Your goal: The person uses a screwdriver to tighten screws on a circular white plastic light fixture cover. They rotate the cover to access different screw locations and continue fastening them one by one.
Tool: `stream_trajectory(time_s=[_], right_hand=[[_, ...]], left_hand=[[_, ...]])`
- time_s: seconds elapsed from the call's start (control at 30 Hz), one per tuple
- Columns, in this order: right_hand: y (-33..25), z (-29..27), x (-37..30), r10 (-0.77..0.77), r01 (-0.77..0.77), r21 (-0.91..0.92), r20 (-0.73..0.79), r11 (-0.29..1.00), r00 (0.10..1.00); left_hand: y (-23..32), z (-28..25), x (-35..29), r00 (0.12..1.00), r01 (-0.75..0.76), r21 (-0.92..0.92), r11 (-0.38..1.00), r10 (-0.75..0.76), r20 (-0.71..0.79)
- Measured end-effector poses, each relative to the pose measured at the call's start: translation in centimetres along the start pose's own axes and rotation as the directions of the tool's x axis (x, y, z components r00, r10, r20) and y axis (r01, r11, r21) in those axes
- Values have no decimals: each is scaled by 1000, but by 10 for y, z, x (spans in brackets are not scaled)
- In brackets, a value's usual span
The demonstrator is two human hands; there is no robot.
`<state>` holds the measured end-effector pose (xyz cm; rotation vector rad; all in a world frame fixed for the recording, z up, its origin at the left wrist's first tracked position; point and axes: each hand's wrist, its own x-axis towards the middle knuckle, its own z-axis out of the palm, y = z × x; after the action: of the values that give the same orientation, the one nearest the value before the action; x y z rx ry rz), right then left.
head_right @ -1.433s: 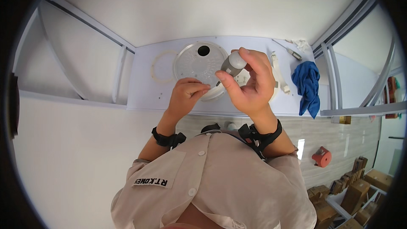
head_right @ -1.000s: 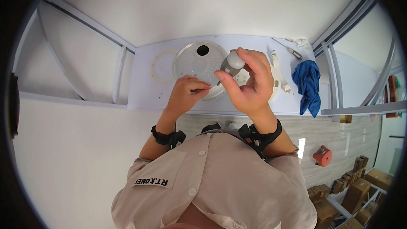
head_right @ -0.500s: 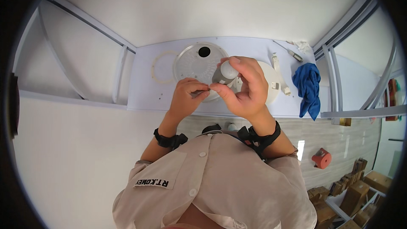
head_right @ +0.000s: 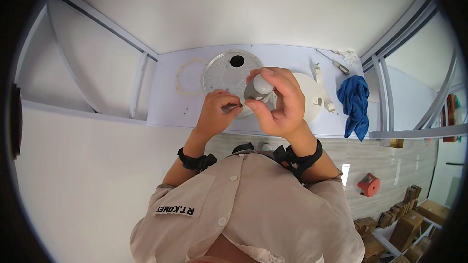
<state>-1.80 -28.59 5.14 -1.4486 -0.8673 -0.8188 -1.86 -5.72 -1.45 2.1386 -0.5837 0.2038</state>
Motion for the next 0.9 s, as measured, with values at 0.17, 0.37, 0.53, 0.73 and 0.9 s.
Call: stream_trajectory(time_s=[0.17, 0.37, 0.53, 0.73, 0.9], right_hand=[[4, 3, 0, -13, 13, -11, 16, 1000, 1000], [1, 1, 3, 10, -4, -89, 67, 996, 998], [-4, 0, 10, 111, -110, -16, 202, 994, 973], [-14, -5, 23, 205, -184, -98, 291, 978, 934], [-16, -7, 31, 150, -107, -166, 273, 980, 950]], left_hand=[[1, -3, 2, 1000, 5, -6, 1000, -5, 22], [1, -2, 0, 999, -35, 18, 999, 35, -7], [1, -1, -2, 999, -43, 32, 999, 44, -22], [-2, -2, -1, 1000, -30, -9, 999, 30, 1], [-2, -2, -2, 1000, -30, -1, 1000, 30, 3]])
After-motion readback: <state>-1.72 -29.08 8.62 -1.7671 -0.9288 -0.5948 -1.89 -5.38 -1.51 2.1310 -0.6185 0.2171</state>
